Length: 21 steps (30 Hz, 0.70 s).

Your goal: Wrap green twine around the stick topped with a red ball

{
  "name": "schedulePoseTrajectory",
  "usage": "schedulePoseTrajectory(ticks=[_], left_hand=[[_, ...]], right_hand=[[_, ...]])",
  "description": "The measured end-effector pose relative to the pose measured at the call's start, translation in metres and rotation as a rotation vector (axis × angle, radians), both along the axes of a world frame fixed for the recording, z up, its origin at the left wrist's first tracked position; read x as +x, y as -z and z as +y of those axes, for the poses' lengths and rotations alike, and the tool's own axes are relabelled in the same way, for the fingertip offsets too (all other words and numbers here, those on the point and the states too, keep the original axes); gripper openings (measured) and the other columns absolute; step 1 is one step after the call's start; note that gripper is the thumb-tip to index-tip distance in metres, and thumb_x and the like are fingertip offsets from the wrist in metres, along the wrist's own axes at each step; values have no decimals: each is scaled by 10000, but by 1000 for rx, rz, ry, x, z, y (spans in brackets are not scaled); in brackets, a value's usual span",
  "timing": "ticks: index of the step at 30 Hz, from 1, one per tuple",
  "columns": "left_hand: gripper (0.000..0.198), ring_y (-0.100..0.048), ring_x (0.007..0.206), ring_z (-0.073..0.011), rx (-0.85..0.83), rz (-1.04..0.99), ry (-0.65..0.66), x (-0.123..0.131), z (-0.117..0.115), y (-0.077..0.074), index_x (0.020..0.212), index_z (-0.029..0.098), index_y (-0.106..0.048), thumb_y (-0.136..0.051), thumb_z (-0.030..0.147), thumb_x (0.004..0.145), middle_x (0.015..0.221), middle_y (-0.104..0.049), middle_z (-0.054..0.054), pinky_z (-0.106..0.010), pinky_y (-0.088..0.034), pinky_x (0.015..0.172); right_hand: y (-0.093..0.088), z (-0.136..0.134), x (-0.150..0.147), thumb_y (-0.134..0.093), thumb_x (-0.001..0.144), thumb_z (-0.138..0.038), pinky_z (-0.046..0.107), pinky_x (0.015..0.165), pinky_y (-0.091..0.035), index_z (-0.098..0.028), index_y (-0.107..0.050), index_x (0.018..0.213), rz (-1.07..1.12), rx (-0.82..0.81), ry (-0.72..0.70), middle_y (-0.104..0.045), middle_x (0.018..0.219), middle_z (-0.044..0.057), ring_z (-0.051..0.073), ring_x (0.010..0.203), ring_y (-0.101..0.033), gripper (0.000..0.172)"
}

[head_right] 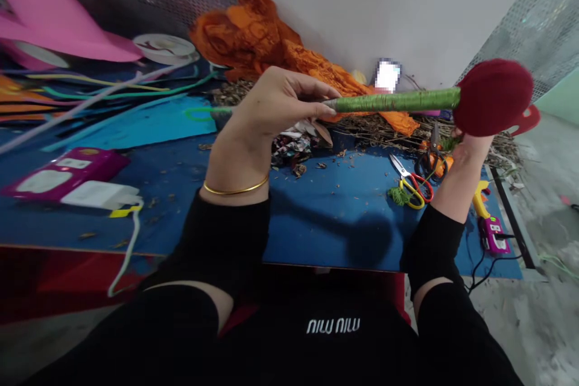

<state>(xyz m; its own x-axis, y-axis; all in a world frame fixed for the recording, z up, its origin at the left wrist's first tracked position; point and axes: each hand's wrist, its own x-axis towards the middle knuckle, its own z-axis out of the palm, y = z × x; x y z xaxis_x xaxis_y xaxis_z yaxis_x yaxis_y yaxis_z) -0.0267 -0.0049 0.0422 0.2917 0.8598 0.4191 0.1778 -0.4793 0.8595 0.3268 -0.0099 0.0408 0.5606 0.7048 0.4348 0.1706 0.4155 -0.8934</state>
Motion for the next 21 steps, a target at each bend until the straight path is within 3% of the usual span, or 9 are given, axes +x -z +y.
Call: schedulePoseTrajectory(ticks=[2, 5, 7, 9, 10, 12, 16, 19, 21], left_hand=[[241, -600, 604, -123, -40, -55, 24, 5, -1, 1, 975, 153, -828, -804, 189, 738, 701, -700, -12, -258, -526, 559], [229, -542, 548, -95, -125, -153, 71, 14, -1, 4, 1000, 164, -828, -789, 158, 775, 668, -670, -6, -250, -487, 519], [206, -540, 547, -95, -150, -183, 98, 18, 0, 6, 1002, 168, -831, -775, 158, 804, 682, -679, -17, -259, -481, 520], [190, -562, 565, -102, -144, -179, 113, 21, 0, 8, 1008, 174, -833, -763, 175, 831, 722, -707, -35, -267, -488, 529], [189, -571, 574, -104, -137, -182, 110, 22, 0, 9, 1010, 175, -835, -762, 181, 835, 739, -718, -42, -267, -490, 533], [193, -583, 586, -104, -129, -193, 99, 25, 0, 10, 1015, 172, -836, -761, 189, 837, 749, -725, -47, -262, -488, 535], [179, -580, 588, -98, -123, -197, 74, 31, -4, 8, 992, 175, -831, -759, 199, 831, 721, -715, -35, -233, -472, 517], [160, -576, 595, -93, -142, -189, 54, 34, -9, 5, 967, 171, -823, -767, 184, 818, 702, -706, -18, -211, -483, 517], [159, -577, 595, -90, -168, -200, 51, 35, -12, 2, 963, 164, -817, -764, 162, 813, 685, -693, -6, -198, -492, 522]], right_hand=[[-2, -10, -12, -649, 759, -198, 272, 469, -303, -231, -655, 829, -144, -100, -29, -712, 757, 28, 110, 535, -451, 77], [-8, -28, -28, -652, 824, -254, 306, 567, -412, -192, -729, 826, -561, -393, -145, -743, 765, 59, 142, 574, -563, 99], [-11, -34, -34, -643, 873, -294, 369, 714, -494, -191, -751, 872, -857, -498, -82, -760, 822, 80, 202, 712, -654, 149], [-13, -36, -37, -643, 892, -293, 429, 849, -512, -198, -766, 918, -986, -442, 82, -775, 902, 101, 246, 848, -684, 157], [-13, -35, -40, -633, 909, -301, 448, 892, -512, -202, -769, 946, -976, -380, 134, -780, 938, 109, 255, 888, -688, 172], [-13, -34, -46, -603, 943, -340, 457, 939, -524, -204, -766, 984, -861, -231, 95, -788, 974, 110, 251, 927, -697, 216], [-5, -31, -78, -636, 955, -495, 454, 1018, -566, -248, -751, 1048, -608, -7, -273, -802, 1064, 68, 225, 1018, -725, 288], [8, -28, -111, -682, 913, -643, 455, 1056, -581, -280, -731, 1099, -521, 18, -520, -796, 1139, 38, 216, 1085, -733, 411], [17, -27, -129, -689, 885, -706, 424, 977, -608, -268, -717, 1064, -491, 6, -630, -791, 1035, 27, 199, 988, -734, 474]])
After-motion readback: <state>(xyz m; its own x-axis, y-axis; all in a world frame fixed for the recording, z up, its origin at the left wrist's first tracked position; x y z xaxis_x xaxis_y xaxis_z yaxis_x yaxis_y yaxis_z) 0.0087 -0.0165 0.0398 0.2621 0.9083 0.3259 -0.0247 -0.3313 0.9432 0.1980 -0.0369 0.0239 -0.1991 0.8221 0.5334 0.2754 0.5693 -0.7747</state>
